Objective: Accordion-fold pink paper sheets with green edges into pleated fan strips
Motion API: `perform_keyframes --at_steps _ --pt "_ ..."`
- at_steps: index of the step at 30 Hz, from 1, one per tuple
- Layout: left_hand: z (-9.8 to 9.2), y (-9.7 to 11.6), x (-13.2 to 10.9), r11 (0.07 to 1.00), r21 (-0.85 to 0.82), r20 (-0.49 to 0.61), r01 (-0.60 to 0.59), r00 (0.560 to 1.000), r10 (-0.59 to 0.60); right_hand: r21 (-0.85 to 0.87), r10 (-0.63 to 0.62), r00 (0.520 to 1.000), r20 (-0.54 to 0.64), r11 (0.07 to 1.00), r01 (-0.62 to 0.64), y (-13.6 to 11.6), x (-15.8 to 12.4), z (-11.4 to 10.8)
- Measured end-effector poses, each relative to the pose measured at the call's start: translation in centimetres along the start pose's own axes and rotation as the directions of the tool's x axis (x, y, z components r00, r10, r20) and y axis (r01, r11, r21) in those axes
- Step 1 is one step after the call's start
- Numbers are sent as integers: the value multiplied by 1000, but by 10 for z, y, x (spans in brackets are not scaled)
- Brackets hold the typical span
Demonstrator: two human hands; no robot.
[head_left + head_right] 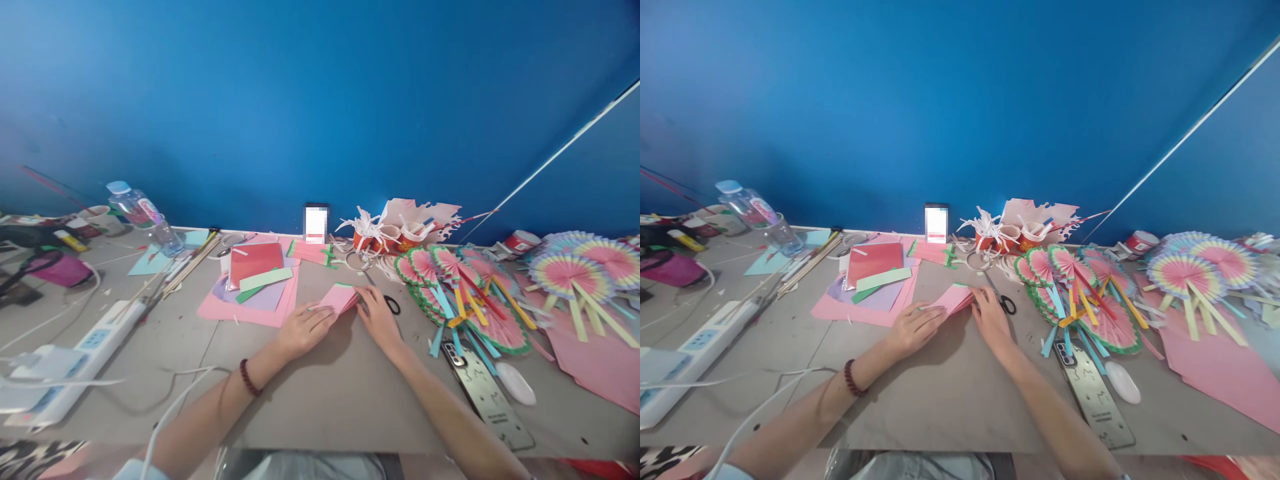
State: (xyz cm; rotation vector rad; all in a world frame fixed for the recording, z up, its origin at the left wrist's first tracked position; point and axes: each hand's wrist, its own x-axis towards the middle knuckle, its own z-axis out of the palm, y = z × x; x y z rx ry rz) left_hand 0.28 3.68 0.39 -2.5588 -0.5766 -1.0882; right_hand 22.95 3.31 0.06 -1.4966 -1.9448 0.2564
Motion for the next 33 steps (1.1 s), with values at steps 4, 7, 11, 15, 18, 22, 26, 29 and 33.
perform_keyframes --at_steps 4,7,11,15,18,22,26,29,33 --pt "-3 -1 4 999 -33 -3 -7 1000 7 -148 -76 996 -37 987 69 7 2 -2" --pt "-5 -4 6 1000 17 25 25 999 -26 -234 -155 986 -69 963 135 9 4 -4" --pt "-3 -10 5 986 132 66 97 992 -106 -299 -277 959 -65 922 246 8 7 -7" --pt "0 -15 2 964 206 141 168 970 -199 -331 -338 941 5 887 321 6 6 -4" --pt "3 -18 -2 951 232 225 204 940 -256 -306 -346 937 55 887 346 5 4 1" --pt "7 -20 -9 941 225 313 251 896 -314 -210 -295 950 105 927 311 4 4 2" --pt "10 -23 -13 917 176 343 359 850 -399 -38 -205 974 95 977 209 10 7 1" --pt "11 -28 -13 884 100 335 456 822 -461 67 -119 990 69 991 115 15 10 1" --pt "13 -33 -13 869 8 313 495 824 -472 107 -71 997 30 992 68 20 13 5"
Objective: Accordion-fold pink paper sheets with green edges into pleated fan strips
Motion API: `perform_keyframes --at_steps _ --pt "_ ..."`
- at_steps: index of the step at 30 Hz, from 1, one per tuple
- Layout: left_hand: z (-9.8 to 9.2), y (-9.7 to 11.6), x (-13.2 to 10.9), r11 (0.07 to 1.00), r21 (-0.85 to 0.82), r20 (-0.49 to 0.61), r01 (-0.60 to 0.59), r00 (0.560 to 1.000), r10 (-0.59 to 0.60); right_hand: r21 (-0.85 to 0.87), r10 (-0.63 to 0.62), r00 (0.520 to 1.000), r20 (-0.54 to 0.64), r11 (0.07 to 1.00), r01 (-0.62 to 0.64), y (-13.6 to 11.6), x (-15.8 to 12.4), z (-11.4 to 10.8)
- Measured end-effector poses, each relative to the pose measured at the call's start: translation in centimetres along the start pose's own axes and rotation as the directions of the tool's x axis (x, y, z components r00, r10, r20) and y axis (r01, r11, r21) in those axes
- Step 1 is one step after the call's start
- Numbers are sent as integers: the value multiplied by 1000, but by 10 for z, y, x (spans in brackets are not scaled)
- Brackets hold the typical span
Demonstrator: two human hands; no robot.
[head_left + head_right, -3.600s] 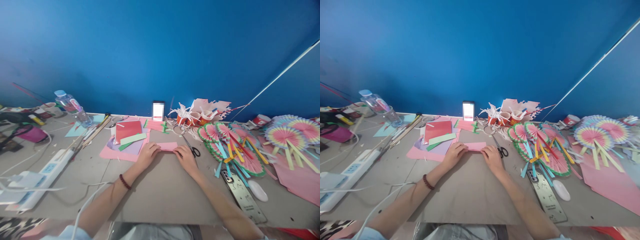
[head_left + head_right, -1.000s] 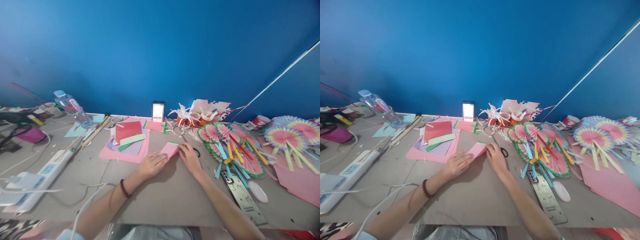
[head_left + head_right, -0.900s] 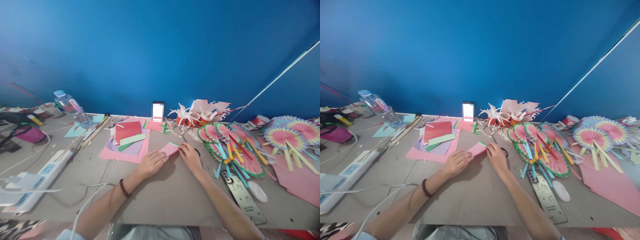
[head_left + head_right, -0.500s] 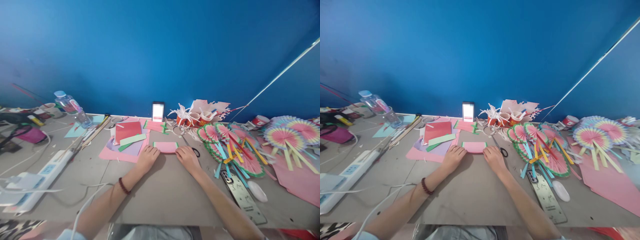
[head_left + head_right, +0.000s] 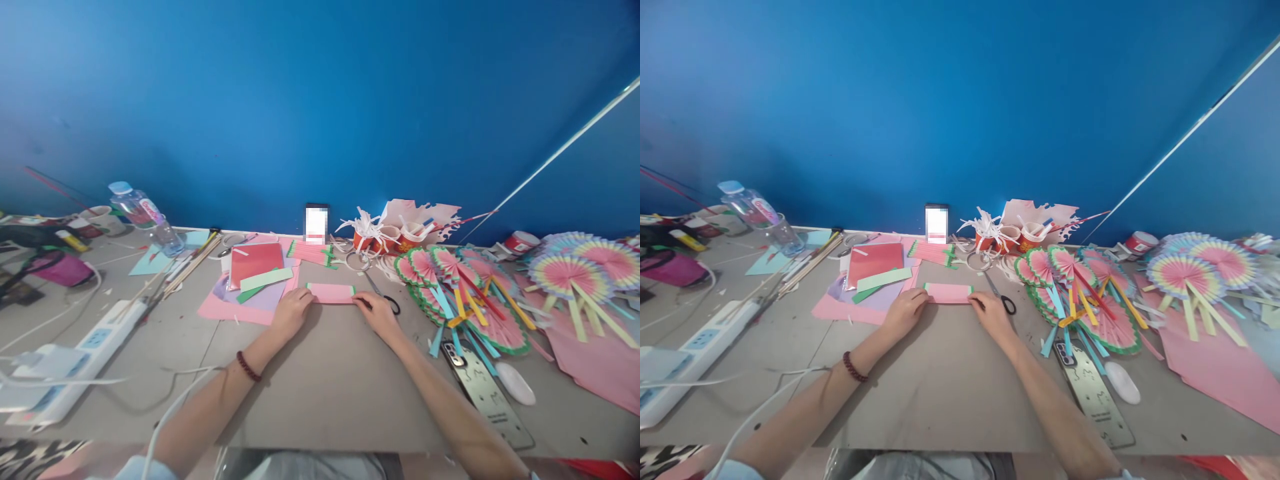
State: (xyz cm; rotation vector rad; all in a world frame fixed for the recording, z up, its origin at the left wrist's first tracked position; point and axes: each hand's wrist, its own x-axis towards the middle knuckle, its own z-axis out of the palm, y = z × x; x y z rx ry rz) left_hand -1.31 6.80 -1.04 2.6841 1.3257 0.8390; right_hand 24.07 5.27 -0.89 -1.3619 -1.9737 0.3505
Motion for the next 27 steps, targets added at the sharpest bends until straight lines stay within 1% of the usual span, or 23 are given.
perform_keyframes --at_steps 6,10,18,23,27 --pt "2 -4 3 997 -29 -40 -69 997 68 -29 -48 998 -34 998 47 3 -1 4" --pt "2 -5 4 997 4 -66 -80 995 80 -75 -78 997 -7 994 77 3 -2 3" --pt "7 -8 2 985 126 -17 -119 992 122 -229 -145 989 37 962 150 -1 -4 2" --pt "3 -3 2 970 193 9 -148 989 149 -290 -180 982 60 938 190 -1 -7 3" --pt "-1 2 3 956 234 -11 -175 983 182 -314 -191 979 73 927 204 -2 -8 3"
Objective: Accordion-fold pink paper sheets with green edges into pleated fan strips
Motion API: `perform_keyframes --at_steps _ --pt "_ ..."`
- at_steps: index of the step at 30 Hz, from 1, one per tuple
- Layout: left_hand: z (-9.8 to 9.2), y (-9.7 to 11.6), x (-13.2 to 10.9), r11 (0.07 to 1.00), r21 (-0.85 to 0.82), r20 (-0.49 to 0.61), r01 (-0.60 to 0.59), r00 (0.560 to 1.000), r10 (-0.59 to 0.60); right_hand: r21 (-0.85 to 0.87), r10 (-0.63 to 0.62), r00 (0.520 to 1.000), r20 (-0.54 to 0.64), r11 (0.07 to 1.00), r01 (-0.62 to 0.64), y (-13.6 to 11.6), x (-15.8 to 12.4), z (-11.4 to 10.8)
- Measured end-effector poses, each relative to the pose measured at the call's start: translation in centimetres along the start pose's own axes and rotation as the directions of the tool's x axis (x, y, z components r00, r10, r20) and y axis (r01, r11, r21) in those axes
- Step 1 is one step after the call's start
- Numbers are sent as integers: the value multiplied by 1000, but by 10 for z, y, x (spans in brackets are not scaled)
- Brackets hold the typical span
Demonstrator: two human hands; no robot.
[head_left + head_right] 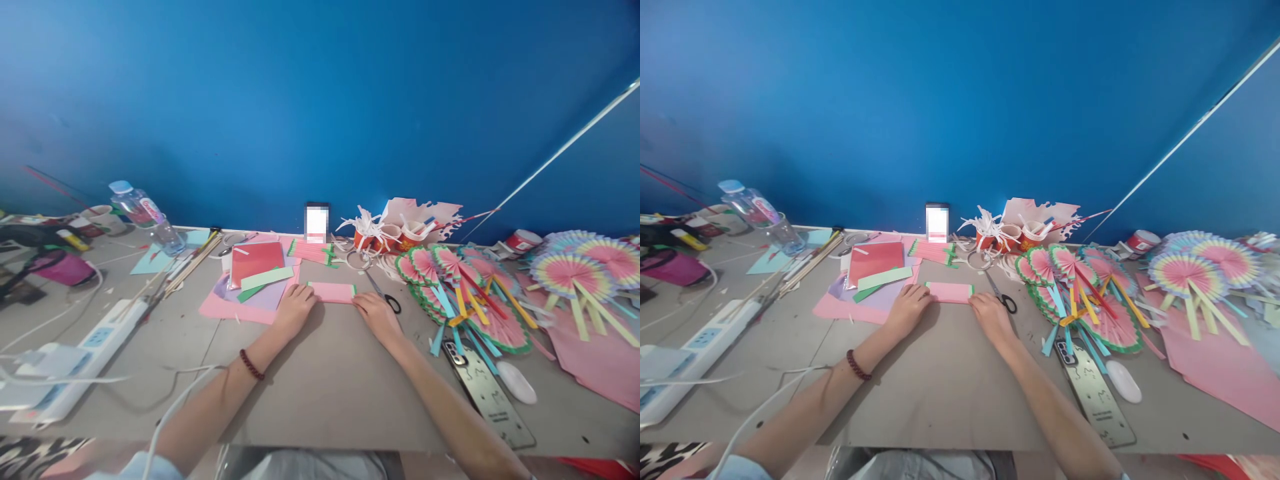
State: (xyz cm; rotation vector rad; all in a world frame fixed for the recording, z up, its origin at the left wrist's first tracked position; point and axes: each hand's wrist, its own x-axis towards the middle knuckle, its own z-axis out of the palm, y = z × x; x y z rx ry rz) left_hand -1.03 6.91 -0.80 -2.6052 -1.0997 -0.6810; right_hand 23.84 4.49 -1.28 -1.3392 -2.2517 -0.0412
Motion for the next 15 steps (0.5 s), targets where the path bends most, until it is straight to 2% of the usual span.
perform_keyframes --at_steps 3,8,15 --pt "-2 3 1 1000 11 22 -10 1000 10 -38 11 1000 -7 999 -11 -3 0 -1" --pt "-6 5 0 1000 28 85 -5 996 3 -51 23 999 43 998 -21 -5 0 -3" --pt "-9 7 0 997 82 103 -14 995 6 -79 25 999 43 997 -22 -8 0 -6"
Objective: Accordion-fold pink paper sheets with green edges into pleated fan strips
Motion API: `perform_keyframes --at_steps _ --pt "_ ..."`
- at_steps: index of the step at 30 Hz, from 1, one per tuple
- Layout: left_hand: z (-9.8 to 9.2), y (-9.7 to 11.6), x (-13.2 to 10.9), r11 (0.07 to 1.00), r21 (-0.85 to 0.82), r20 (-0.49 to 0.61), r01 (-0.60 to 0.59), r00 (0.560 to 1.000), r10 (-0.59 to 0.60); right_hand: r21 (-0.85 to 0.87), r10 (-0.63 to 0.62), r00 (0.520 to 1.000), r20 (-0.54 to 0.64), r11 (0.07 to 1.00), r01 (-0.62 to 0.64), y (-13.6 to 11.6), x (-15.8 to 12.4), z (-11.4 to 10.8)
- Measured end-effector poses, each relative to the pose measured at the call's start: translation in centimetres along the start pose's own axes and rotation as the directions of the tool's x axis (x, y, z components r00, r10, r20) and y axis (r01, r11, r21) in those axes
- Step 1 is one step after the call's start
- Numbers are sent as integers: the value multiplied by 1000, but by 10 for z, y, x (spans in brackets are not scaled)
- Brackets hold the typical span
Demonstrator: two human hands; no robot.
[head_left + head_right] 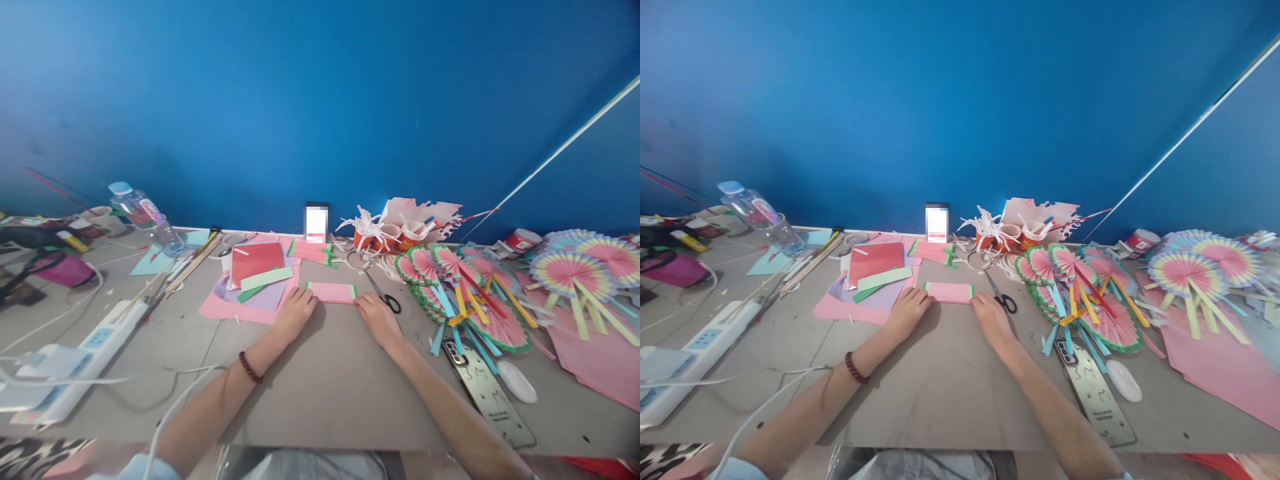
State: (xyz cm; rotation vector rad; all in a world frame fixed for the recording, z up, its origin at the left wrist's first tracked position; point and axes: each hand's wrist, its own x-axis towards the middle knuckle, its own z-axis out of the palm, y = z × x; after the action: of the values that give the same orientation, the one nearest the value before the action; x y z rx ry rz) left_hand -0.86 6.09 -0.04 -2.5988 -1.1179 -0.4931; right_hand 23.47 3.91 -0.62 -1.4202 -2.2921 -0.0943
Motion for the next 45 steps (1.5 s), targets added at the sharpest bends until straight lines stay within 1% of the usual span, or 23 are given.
perform_keyframes --at_steps 4,9,12,14,18,22,26,29,32,35,37,40,43,45 --pt "-2 2 0 1000 31 4 -2 1000 2 -90 4 1000 20 996 -2 -2 0 1" --pt "-1 6 0 998 56 -20 -13 1000 14 -153 12 999 43 988 -5 -7 -1 0" --pt "-1 11 -1 997 80 -34 -17 999 20 -212 9 997 72 977 7 -12 -3 -1" --pt "-2 16 -3 995 95 -21 -9 1000 11 -238 18 997 81 971 2 -17 -5 -1" --pt "-4 30 -7 996 61 35 61 997 -63 -260 60 995 76 965 -38 -27 -10 3" --pt "-5 45 -10 989 25 19 145 989 -145 -270 102 989 103 960 -71 -38 -12 6" --pt "-7 53 -10 980 51 7 193 981 -194 -303 151 981 125 947 -107 -46 -11 5" --pt "-9 54 -9 979 71 74 192 978 -197 -309 168 977 132 943 -121 -49 -11 3" --pt "-14 54 -7 976 53 161 211 963 -217 -314 188 972 142 940 -136 -52 -12 2" --pt "-17 53 -6 973 43 201 225 952 -229 -315 205 969 139 936 -153 -55 -12 0" --pt "-17 53 -6 973 42 198 227 953 -231 -314 193 973 129 938 -145 -57 -12 -2" --pt "-14 53 -7 975 32 182 221 958 -223 -319 122 987 101 944 -85 -56 -12 -1" --pt "-12 53 -8 975 29 189 220 957 -222 -322 60 996 66 946 -36 -54 -11 1" --pt "-13 53 -8 975 29 195 220 956 -222 -319 53 997 58 947 -32 -55 -11 2"
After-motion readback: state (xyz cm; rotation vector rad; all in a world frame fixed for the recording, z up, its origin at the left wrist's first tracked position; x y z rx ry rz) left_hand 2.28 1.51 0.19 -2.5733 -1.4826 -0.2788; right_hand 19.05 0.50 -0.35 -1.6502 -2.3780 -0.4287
